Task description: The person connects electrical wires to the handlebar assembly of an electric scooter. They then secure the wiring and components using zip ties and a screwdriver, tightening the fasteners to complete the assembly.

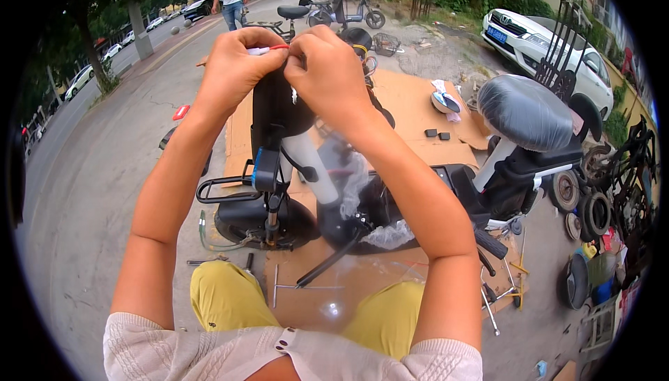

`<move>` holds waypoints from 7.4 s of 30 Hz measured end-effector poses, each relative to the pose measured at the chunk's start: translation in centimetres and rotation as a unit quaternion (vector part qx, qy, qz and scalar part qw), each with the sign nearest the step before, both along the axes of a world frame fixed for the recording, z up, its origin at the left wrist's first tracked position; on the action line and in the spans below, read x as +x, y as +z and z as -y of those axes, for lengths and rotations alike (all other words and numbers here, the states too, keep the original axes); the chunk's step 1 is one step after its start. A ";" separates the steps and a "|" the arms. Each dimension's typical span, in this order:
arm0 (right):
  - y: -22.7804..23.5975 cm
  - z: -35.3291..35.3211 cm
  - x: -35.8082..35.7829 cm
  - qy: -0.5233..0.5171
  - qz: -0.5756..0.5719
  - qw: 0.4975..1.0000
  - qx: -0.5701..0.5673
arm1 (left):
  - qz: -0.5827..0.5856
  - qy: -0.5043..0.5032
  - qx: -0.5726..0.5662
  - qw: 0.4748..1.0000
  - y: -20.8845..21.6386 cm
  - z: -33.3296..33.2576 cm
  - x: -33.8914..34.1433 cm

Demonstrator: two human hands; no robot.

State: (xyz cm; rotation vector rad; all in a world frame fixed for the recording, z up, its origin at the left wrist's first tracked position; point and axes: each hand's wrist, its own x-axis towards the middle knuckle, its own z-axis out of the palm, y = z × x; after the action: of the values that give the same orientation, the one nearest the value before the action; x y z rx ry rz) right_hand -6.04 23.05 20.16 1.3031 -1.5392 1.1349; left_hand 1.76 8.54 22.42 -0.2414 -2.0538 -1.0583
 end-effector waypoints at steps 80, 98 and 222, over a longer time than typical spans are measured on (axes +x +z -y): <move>2.0 -0.6 -1.2 0.072 0.102 0.991 0.043 | 0.052 -0.038 -0.055 0.996 1.0 1.9 0.6; 3.9 -1.6 0.6 -0.018 0.240 0.959 0.149 | -0.169 0.020 -0.123 0.978 -1.8 -0.5 -0.3; 6.1 -3.5 -2.4 0.170 0.523 0.811 0.199 | -0.253 0.143 -0.365 0.884 -1.9 -1.7 -1.8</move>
State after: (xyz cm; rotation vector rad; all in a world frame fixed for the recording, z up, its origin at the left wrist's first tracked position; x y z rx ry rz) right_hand -8.46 26.52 26.24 1.2968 -2.5002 2.0555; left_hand -0.05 10.23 20.51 -0.5128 -1.8275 0.0170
